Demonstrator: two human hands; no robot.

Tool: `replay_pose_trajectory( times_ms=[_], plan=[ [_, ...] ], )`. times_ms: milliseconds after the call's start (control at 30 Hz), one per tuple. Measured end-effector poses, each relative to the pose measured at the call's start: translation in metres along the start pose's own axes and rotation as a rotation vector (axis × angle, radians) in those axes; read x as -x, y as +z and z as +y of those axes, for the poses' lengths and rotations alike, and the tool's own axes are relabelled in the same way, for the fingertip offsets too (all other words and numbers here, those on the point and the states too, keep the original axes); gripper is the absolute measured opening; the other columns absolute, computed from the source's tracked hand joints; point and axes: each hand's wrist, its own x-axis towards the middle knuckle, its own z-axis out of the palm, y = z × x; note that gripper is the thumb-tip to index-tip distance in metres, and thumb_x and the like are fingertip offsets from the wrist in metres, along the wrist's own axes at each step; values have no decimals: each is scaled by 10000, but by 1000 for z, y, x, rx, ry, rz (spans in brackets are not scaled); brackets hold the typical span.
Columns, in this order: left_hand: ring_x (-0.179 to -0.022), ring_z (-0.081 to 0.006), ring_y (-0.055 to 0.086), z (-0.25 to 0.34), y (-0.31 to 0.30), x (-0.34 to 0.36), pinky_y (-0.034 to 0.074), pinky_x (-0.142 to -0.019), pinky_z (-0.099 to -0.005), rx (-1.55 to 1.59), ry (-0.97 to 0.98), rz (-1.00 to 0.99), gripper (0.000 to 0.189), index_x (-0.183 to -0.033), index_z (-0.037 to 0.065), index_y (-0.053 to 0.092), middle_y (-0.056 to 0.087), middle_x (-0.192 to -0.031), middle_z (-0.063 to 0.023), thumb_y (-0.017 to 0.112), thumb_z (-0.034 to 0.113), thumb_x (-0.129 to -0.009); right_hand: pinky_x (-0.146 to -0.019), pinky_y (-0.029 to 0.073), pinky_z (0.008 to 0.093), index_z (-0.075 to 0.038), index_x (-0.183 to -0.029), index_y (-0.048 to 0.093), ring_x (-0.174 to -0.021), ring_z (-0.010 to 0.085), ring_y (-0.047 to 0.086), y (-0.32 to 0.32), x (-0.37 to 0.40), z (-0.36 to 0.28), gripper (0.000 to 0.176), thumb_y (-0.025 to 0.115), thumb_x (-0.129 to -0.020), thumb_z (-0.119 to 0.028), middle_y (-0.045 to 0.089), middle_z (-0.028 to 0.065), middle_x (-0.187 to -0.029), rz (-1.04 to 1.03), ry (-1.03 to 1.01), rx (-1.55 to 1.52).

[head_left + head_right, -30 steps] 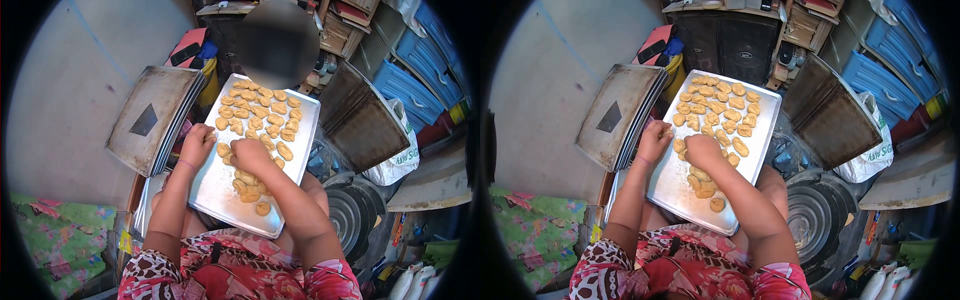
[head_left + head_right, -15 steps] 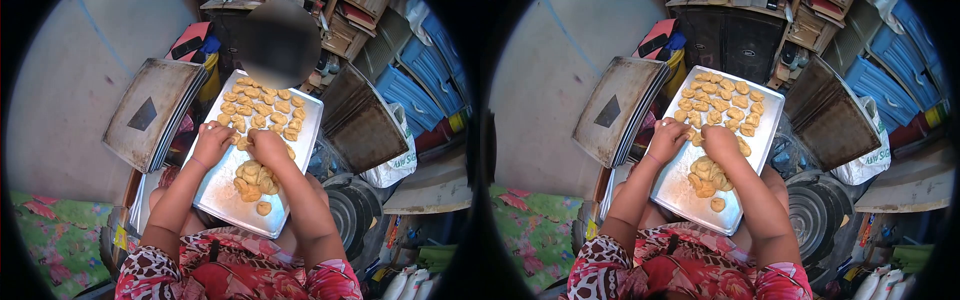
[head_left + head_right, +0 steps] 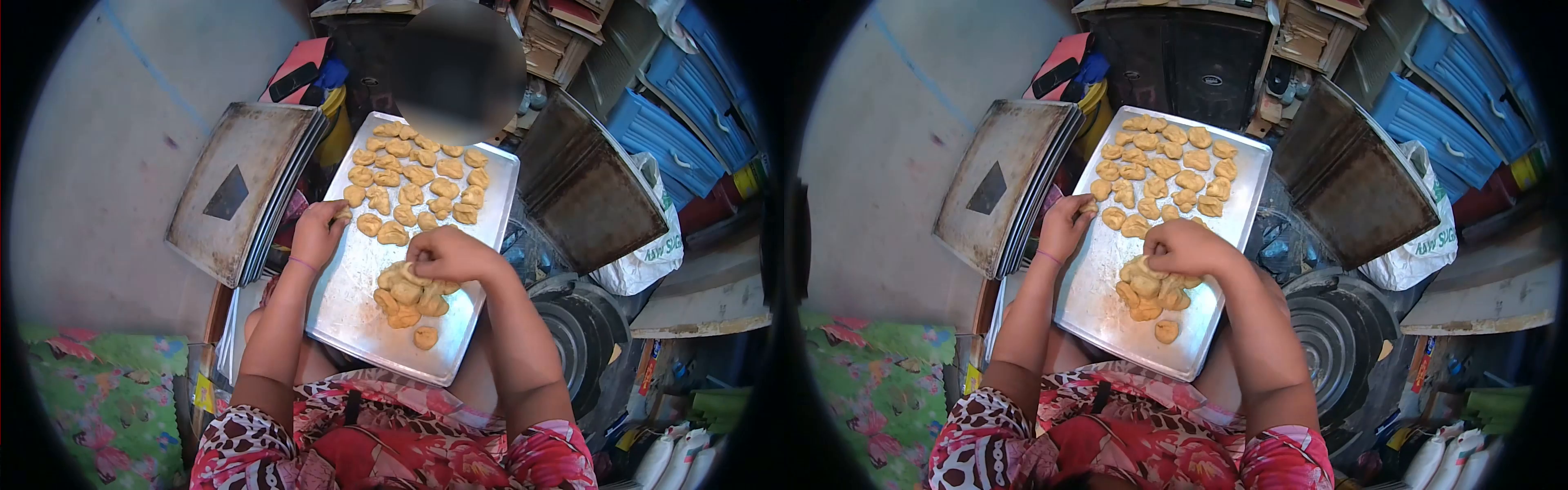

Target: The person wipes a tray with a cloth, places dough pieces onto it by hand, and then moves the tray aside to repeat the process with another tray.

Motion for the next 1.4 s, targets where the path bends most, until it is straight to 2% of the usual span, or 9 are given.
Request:
replay_pose_trajectory(
  times_ms=[67, 167, 300, 467, 633, 867, 1033, 1200, 1400],
  plan=[
    [-932, -311, 570, 6, 2, -3, 440, -853, -388, 37, 13, 93, 293, -1018, 35, 622, 616, -960, -140, 627, 45, -725, -548, 424, 232, -6, -863, 635, -624, 65, 525, -6, 8, 14, 159, 658, -796, -149, 585, 10, -680, 129, -70, -213],
    [-980, -325, 545, 33, -6, -1, 421, -883, -411, -94, 139, 173, 282, -1002, 33, 617, 602, -1017, -143, 603, 40, -721, -533, 423, 222, -1, -871, 627, -610, 57, 527, -13, 14, 19, 151, 660, -814, -136, 595, 8, -692, 434, 94, -313],
    [-1006, -287, 526, 70, 7, 5, 379, -884, -400, 21, 291, -65, 217, -980, 66, 625, 603, -1027, -100, 611, 101, -765, -564, 461, 251, 15, -875, 614, -651, 82, 578, 3, -5, 30, 180, 676, -813, -141, 634, 42, -724, 594, 35, -286],
    [-971, -263, 526, 77, 24, 3, 367, -844, -387, 9, 199, -137, 169, -936, 84, 643, 608, -984, -64, 632, 140, -777, -754, 488, 397, -51, -974, 617, -849, 324, 636, 21, -6, 14, 315, 728, -729, -216, 659, 164, -851, 371, 159, 235],
    [-951, -276, 534, 91, 25, 11, 375, -848, -394, -39, 290, -85, 202, -948, 73, 639, 598, -961, -90, 649, 183, -779, -737, 491, 392, -69, -1078, 580, -840, 316, 639, 24, 20, 16, 440, 742, -693, -207, 661, 158, -856, 396, 181, 233],
    [-930, -318, 539, 102, 46, 54, 392, -824, -411, -28, 115, -141, 241, -938, 53, 610, 593, -943, -107, 643, 249, -802, -652, 500, 353, -55, -971, 619, -700, 253, 636, 50, 53, 27, 279, 669, -711, -143, 653, 126, -773, 395, 298, 86],
    [-942, -297, 539, 111, 41, 72, 401, -817, -412, -69, 109, -238, 225, -957, 67, 612, 588, -957, -94, 633, 230, -803, -596, 471, 263, -12, -897, 656, -610, 118, 558, 62, 56, 43, 183, 667, -736, -99, 612, 63, -687, 877, 162, -358],
    [-969, -267, 535, 109, 44, 57, 394, -844, -403, -32, 140, 14, 183, -922, 93, 641, 582, -941, -67, 634, 214, -785, -702, 498, 359, -34, -912, 665, -737, 298, 630, 64, 58, 34, 255, 732, -711, -176, 649, 142, -826, 810, 232, 160],
    [-986, -266, 535, 104, 64, 17, 383, -861, -400, -196, 194, -143, 222, -963, 103, 643, 588, -962, -64, 644, 223, -776, -628, 486, 321, -11, -959, 631, -643, 199, 590, 69, 51, 46, 311, 732, -719, -180, 616, 106, -769, 944, 192, -7]
  ],
)
